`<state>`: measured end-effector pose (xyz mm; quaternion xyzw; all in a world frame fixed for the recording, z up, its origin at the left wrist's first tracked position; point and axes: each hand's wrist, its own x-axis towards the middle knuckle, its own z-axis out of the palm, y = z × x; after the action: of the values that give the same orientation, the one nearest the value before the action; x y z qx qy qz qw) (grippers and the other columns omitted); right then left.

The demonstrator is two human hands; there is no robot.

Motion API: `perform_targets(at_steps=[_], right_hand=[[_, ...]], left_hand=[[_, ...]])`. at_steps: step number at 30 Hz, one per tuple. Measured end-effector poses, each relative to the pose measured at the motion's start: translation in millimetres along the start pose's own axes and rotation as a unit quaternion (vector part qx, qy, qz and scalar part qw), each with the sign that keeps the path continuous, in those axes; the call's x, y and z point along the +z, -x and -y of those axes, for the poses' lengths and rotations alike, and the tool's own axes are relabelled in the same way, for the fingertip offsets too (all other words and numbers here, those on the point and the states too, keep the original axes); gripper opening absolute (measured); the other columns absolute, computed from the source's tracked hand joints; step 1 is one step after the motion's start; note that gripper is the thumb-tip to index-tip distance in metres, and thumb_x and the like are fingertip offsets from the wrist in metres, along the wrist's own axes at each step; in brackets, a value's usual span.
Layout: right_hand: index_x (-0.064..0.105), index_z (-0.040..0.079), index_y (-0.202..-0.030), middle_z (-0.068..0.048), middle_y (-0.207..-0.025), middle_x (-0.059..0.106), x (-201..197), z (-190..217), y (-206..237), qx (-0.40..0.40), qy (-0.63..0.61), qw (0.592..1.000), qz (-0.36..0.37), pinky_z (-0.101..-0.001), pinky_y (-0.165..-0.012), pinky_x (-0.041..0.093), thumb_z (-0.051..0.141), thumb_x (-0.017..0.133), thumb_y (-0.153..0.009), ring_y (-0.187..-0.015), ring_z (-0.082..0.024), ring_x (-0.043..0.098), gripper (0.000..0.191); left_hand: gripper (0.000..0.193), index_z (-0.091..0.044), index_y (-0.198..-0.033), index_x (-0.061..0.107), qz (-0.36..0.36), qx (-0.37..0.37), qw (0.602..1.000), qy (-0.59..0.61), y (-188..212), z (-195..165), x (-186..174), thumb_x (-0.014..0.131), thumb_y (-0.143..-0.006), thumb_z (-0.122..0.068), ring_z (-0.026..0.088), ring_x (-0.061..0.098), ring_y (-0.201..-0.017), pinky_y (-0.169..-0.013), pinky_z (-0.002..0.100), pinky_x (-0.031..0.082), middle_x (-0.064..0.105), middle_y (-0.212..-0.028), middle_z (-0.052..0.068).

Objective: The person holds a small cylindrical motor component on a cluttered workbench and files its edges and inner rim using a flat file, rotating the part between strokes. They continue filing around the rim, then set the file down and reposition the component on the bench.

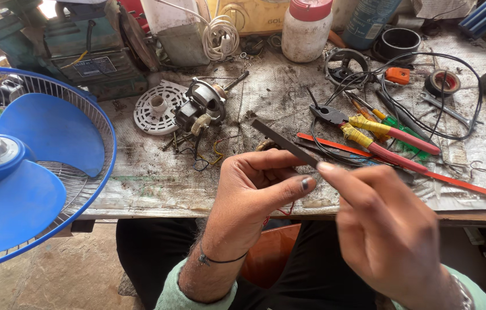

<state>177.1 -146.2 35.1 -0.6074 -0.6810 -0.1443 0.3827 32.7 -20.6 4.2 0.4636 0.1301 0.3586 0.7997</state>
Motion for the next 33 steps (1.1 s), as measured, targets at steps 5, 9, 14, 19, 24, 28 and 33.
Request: perform_targets(at_steps=[5, 9, 14, 19, 24, 28, 33], right_hand=[[0.059, 0.006, -0.135, -0.014, -0.096, 0.064, 1.5, -2.6, -3.7, 0.023, -0.005, 1.000, 0.000, -0.0389, -0.065, 0.052, -0.009, 0.061, -0.089, -0.075, -0.027, 0.065, 0.048], [0.058, 0.011, -0.137, -0.011, -0.096, 0.063, -1.9, 1.6, 1.3, 0.014, 0.010, 1.000, -0.011, -0.0379, -0.068, 0.054, -0.007, 0.062, -0.094, -0.076, -0.024, 0.065, 0.046], [0.060, 0.006, -0.135, -0.014, -0.097, 0.064, 5.6, -3.0, -1.8, 0.034, 0.003, 0.999, 0.012, -0.0371, -0.063, 0.052, -0.007, 0.064, -0.091, -0.074, -0.025, 0.066, 0.046], [0.060, 0.005, -0.134, -0.014, -0.099, 0.064, 2.5, -4.1, 0.7, 0.037, 0.009, 0.999, -0.029, -0.0368, -0.067, 0.054, -0.009, 0.062, -0.095, -0.077, -0.023, 0.066, 0.041], [0.060, 0.006, -0.135, -0.014, -0.101, 0.064, 1.4, -5.0, 3.4, 0.047, 0.001, 0.999, -0.012, -0.0355, -0.066, 0.054, -0.008, 0.062, -0.094, -0.075, -0.020, 0.065, 0.043], [0.060, 0.006, -0.135, -0.014, -0.101, 0.064, 1.3, -5.6, 3.7, 0.045, 0.003, 0.999, -0.011, -0.0354, -0.065, 0.053, -0.008, 0.062, -0.094, -0.075, -0.021, 0.065, 0.044], [0.061, 0.008, -0.134, -0.012, -0.097, 0.064, 0.6, -1.9, 4.2, 0.039, -0.006, 0.999, 0.000, -0.0361, -0.064, 0.053, -0.009, 0.063, -0.093, -0.074, -0.022, 0.065, 0.044]], left_hand=[[0.035, 0.009, -0.119, 0.073, 0.002, -0.030, 0.999, -0.017, 2.4, -2.0, 0.6, 0.080, -0.085, 0.001, 0.007, 0.067, -0.074, -0.064, 0.020, 0.054, 0.074, -0.087, 0.007], [0.037, 0.009, -0.122, 0.073, -0.009, 0.015, 1.000, -0.018, -0.5, -1.1, 0.8, 0.081, -0.086, 0.002, 0.006, 0.064, -0.074, -0.063, 0.019, 0.052, 0.075, -0.088, 0.008], [0.037, 0.008, -0.121, 0.073, -0.013, 0.001, 0.999, -0.037, 2.5, 1.7, 2.2, 0.079, -0.085, 0.003, 0.005, 0.064, -0.072, -0.061, 0.018, 0.051, 0.075, -0.088, 0.007], [0.038, 0.008, -0.121, 0.073, -0.024, 0.011, 0.998, -0.057, -2.4, 0.1, 1.0, 0.081, -0.084, 0.001, 0.007, 0.068, -0.076, -0.067, 0.020, 0.056, 0.076, -0.088, 0.009], [0.038, 0.008, -0.120, 0.073, -0.020, 0.009, 0.998, -0.058, -2.3, -0.4, 0.8, 0.082, -0.084, -0.001, 0.010, 0.072, -0.082, -0.074, 0.022, 0.060, 0.077, -0.090, 0.010], [0.037, 0.008, -0.120, 0.074, -0.025, 0.007, 0.998, -0.049, -1.9, -0.5, -0.3, 0.081, -0.085, 0.000, 0.007, 0.068, -0.076, -0.065, 0.019, 0.054, 0.077, -0.088, 0.009], [0.035, 0.008, -0.117, 0.074, -0.038, 0.023, 0.998, -0.043, -3.3, 1.9, -1.1, 0.082, -0.084, 0.001, 0.004, 0.063, -0.067, -0.054, 0.016, 0.046, 0.076, -0.085, 0.009]])
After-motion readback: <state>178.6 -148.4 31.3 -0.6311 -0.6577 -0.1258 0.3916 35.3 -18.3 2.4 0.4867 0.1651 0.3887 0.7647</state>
